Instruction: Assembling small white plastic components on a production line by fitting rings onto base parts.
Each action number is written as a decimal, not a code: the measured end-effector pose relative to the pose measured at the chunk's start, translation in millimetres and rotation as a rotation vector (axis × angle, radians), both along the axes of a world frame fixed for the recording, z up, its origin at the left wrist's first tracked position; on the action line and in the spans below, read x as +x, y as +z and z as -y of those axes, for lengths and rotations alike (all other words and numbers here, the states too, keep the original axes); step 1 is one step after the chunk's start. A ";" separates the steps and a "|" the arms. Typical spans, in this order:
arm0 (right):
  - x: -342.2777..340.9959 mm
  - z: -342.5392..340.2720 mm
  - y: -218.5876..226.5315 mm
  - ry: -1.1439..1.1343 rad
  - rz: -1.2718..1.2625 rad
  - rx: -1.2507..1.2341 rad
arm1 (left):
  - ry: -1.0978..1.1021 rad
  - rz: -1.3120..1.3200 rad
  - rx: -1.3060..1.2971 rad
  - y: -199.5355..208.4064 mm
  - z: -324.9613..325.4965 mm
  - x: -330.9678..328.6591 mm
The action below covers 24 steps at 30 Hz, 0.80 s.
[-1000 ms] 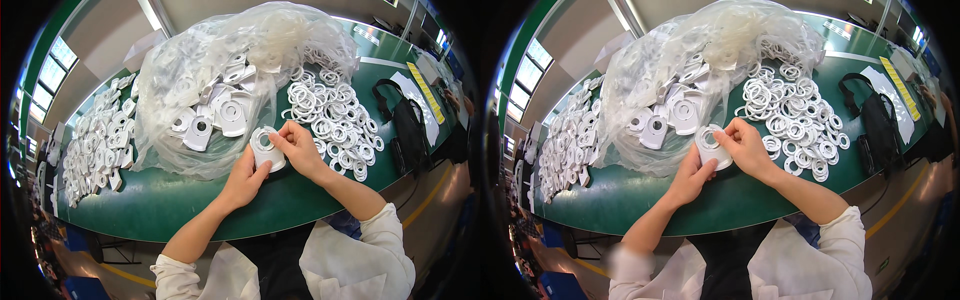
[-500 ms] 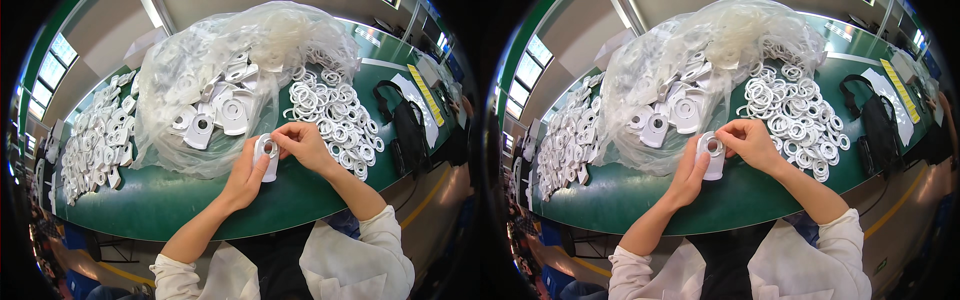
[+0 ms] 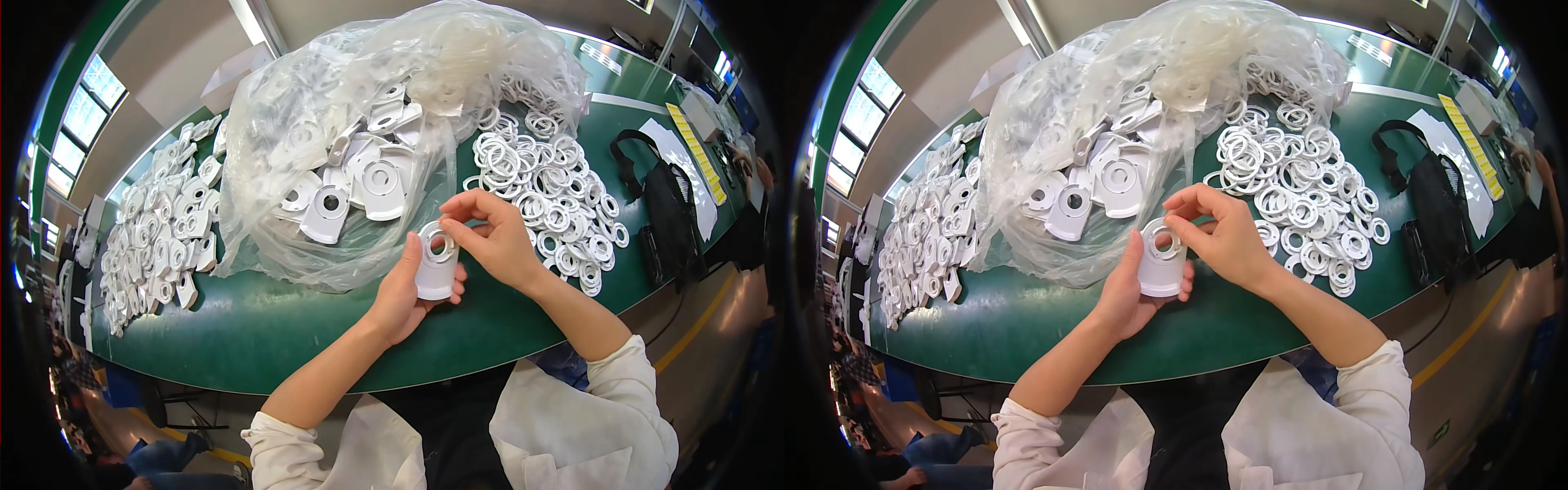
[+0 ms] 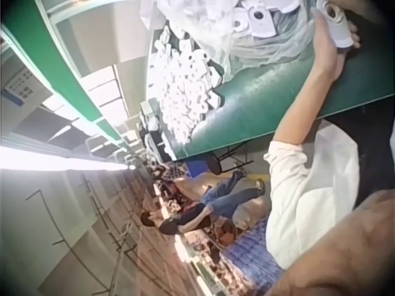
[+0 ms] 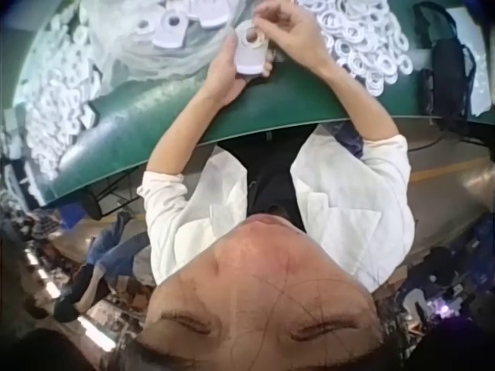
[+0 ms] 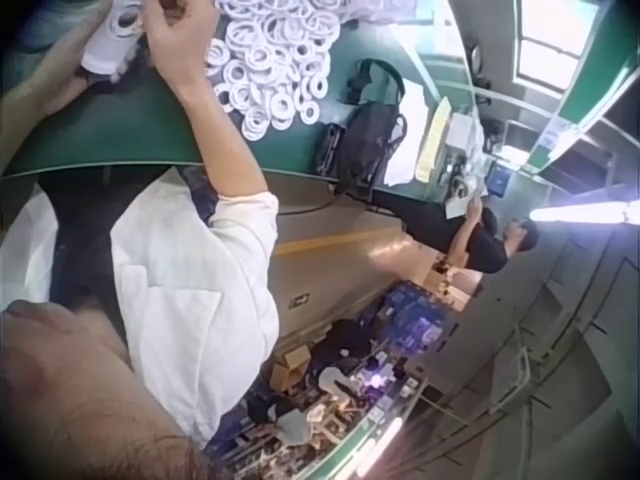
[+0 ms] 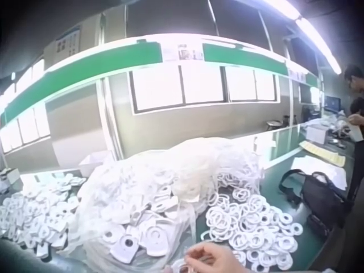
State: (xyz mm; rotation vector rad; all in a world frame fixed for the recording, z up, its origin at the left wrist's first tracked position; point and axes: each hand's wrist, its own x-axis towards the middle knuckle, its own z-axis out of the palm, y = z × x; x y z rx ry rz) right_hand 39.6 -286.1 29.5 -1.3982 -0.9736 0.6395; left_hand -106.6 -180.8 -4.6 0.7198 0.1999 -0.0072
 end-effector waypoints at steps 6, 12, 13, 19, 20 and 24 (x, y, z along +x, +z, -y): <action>6.4 -2.0 -5.6 -0.010 0.057 0.013 | 0.240 -0.185 0.528 5.6 14.6 4.9; -7.0 -6.3 -14.1 -0.194 0.537 0.049 | 0.442 -0.234 0.498 3.8 17.0 11.8; -6.9 -5.4 -13.9 -0.195 0.535 0.051 | 0.444 -0.225 0.501 4.7 17.6 12.1; -9.8 2.2 0.2 -0.113 0.701 0.301 | 0.176 -0.231 0.176 14.4 -4.3 6.7; -10.1 3.1 4.2 -0.102 0.567 0.282 | -0.027 -0.202 0.049 16.1 -9.3 4.2; 7.4 5.0 10.0 -0.156 0.314 0.232 | -0.122 -0.214 0.007 20.4 -24.5 2.0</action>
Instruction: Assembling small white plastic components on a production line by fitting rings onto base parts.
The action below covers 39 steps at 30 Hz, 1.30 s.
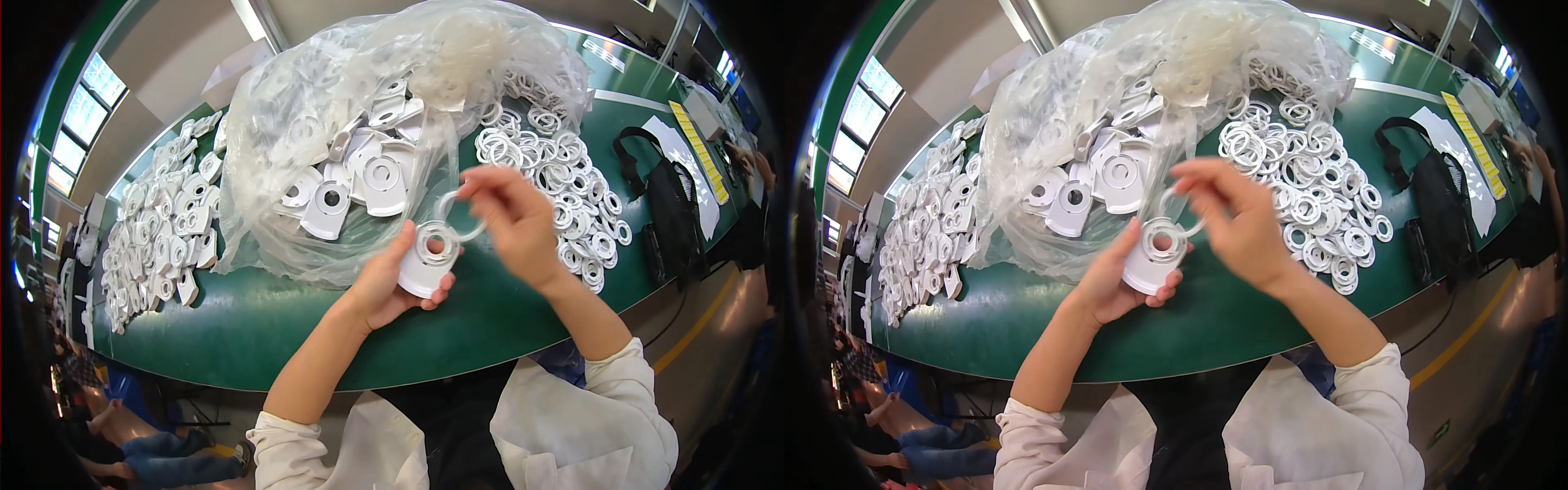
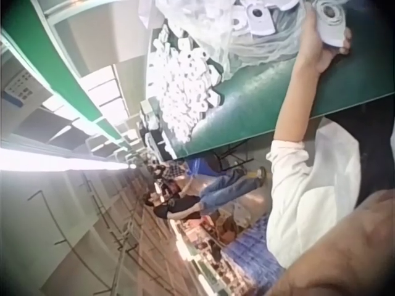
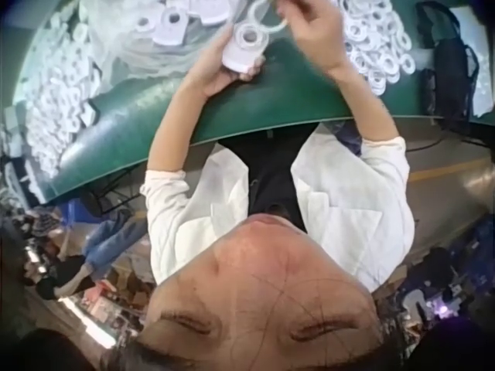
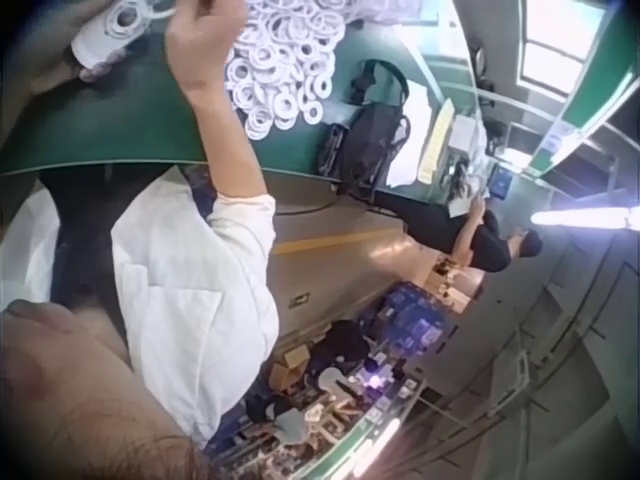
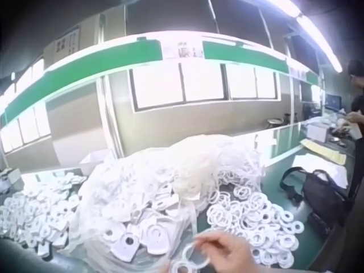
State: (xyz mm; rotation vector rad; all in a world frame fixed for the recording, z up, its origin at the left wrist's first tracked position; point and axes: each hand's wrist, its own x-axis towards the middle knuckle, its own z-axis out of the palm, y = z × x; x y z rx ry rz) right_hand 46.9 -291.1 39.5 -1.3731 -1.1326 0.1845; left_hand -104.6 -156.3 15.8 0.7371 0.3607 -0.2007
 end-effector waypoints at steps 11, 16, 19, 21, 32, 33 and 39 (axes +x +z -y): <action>15.7 4.8 -23.4 0.081 0.302 -0.458 | 0.312 0.110 0.278 6.0 -5.5 -2.7; -1.5 -6.2 -18.3 -0.002 0.384 -0.162 | 0.289 0.112 0.273 1.3 -3.3 -2.3; -12.0 -10.4 -15.4 0.106 0.401 -0.086 | 0.273 0.130 0.332 0.2 3.1 -2.6; -13.0 -11.1 -23.2 0.131 0.388 -0.180 | 0.271 0.115 0.380 -7.0 6.5 -3.2; 5.4 -4.3 -33.4 0.116 -0.177 -0.074 | 0.246 0.047 1.866 -6.6 8.8 -11.9; 2.3 -4.8 -31.6 0.123 -0.171 -0.067 | 0.256 0.045 1.874 -1.1 9.3 -13.8; -21.5 -9.8 -24.4 0.055 0.393 -0.057 | 0.723 0.287 1.779 12.3 6.6 -16.7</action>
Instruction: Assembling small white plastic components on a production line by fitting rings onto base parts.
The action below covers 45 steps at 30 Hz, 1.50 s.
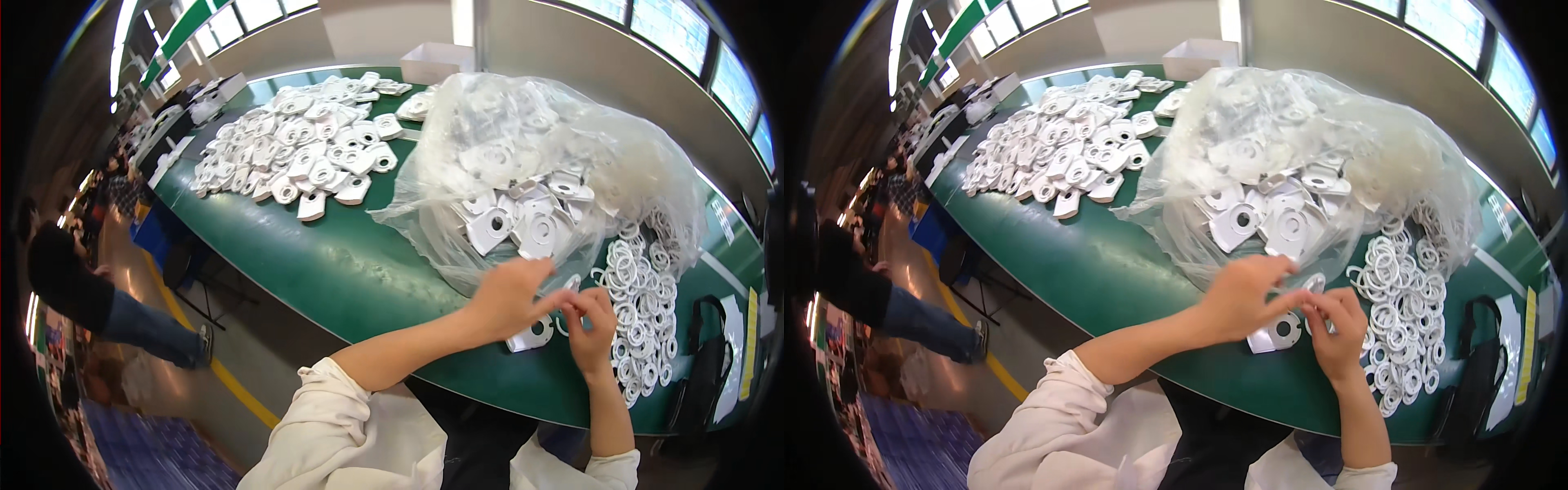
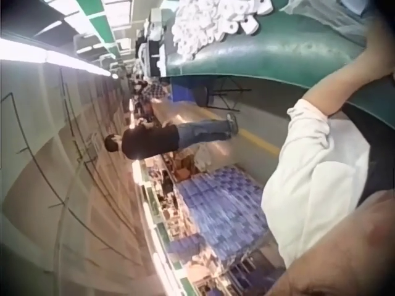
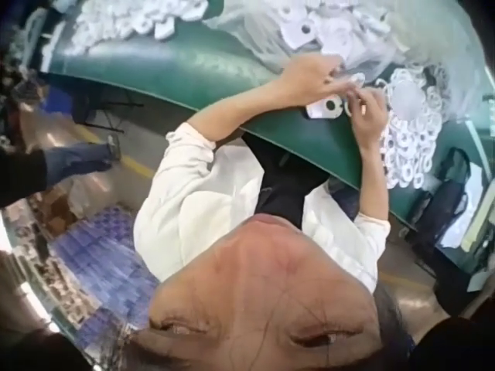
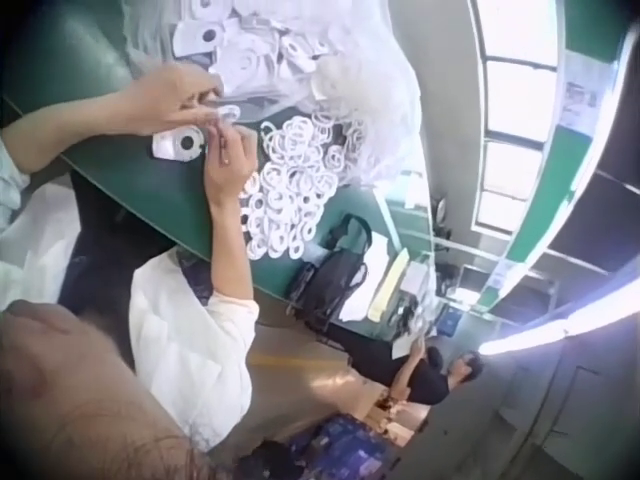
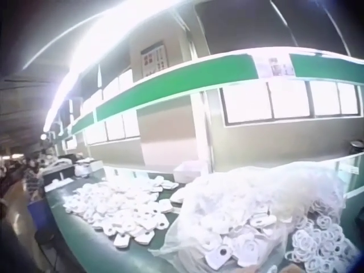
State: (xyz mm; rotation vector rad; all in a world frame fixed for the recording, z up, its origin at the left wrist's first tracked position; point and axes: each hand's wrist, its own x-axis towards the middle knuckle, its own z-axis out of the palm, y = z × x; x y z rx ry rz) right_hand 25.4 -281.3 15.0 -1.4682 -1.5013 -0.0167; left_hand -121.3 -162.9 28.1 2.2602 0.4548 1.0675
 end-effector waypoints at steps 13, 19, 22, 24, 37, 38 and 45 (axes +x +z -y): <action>13.5 5.1 -15.4 0.014 0.078 0.012 | -0.112 0.462 -0.730 11.3 -36.4 -3.7; 5.6 4.2 -12.9 0.040 0.076 0.003 | 0.028 0.634 -0.564 7.6 -46.2 -10.2; 8.5 6.0 -12.8 0.016 0.034 -0.001 | 0.047 0.653 -0.593 13.1 -40.0 -17.7; 11.6 6.8 -12.0 -0.021 0.001 -0.004 | 0.147 0.484 -0.419 21.4 -35.9 -40.4; 14.8 1.0 -5.7 -0.007 -0.051 -0.008 | 0.200 -0.501 -0.627 93.9 -148.0 -212.6; 15.7 2.3 -7.0 -0.008 -0.052 -0.022 | 0.199 -0.507 -0.661 95.9 -171.7 -206.0; 16.8 -1.5 -5.1 -0.014 -0.035 -0.018 | 0.217 -0.088 -0.897 74.1 -419.4 -100.4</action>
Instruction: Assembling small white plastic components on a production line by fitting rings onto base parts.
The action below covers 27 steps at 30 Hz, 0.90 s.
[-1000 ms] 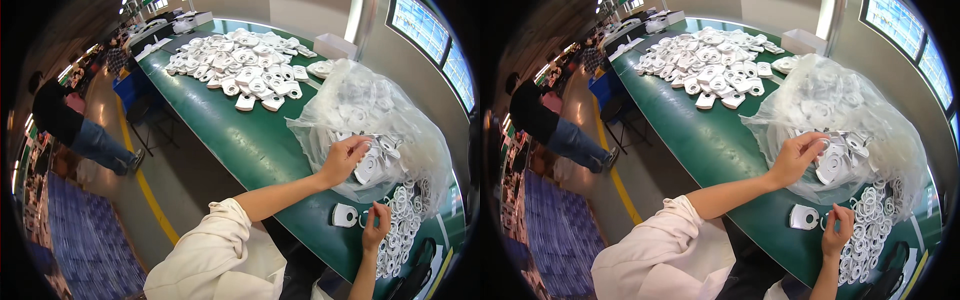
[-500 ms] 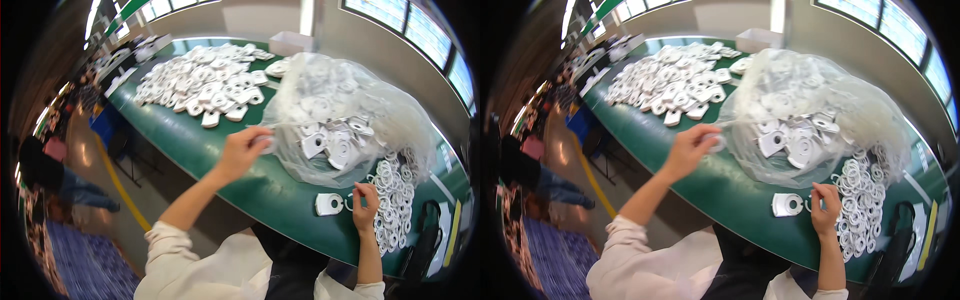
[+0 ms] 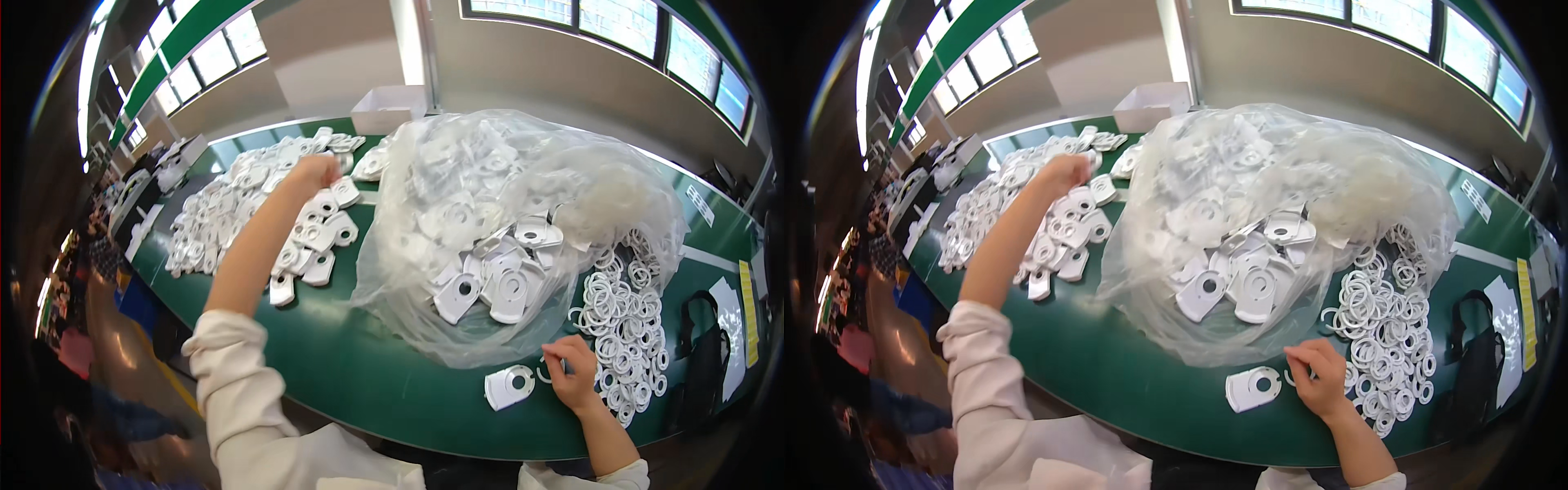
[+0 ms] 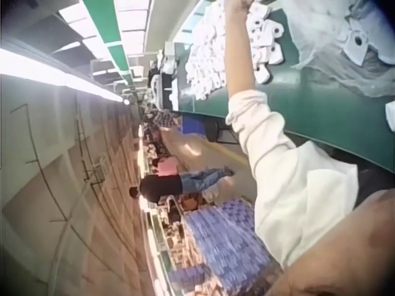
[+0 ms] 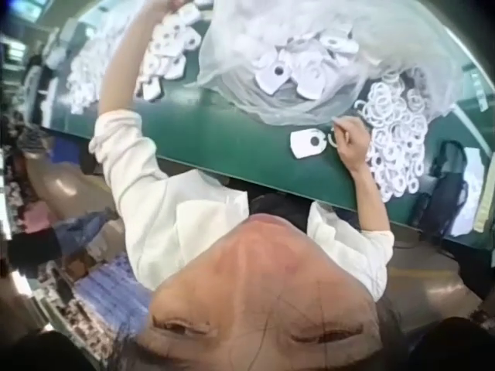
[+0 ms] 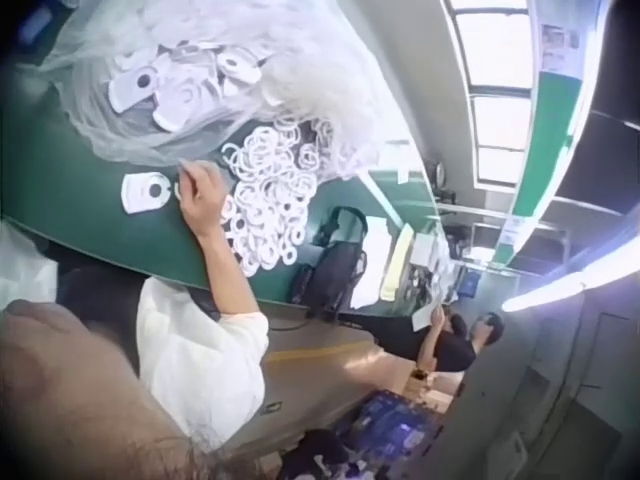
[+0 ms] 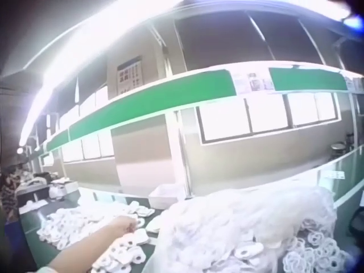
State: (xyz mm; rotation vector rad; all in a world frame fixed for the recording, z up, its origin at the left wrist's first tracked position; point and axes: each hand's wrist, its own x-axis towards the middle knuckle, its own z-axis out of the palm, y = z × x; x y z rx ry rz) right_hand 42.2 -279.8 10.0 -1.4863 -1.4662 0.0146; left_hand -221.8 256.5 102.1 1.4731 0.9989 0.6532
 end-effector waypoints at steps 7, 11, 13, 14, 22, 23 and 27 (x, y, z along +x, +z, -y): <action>6.4 -0.4 -7.2 -0.019 0.017 -0.017 | 0.065 0.930 -0.089 54.4 -70.0 145.6; 1.7 6.1 -4.5 0.012 -0.015 -0.043 | 0.194 0.653 -0.082 34.2 -36.5 153.7; -0.9 0.9 -4.1 0.089 -0.012 -0.015 | 0.193 0.435 0.030 22.2 -23.6 129.8; -1.7 3.0 -2.4 0.087 0.009 -0.029 | 0.135 0.114 0.180 26.5 -3.0 123.4; 2.9 4.5 -5.2 0.071 0.022 0.003 | -0.418 0.006 1.287 87.3 312.4 80.9; 4.5 4.2 -5.8 0.074 0.015 0.003 | -0.533 -0.034 1.513 92.8 353.3 66.9; 7.1 2.8 -0.2 0.067 0.047 0.067 | -0.742 0.246 1.619 112.9 457.1 36.6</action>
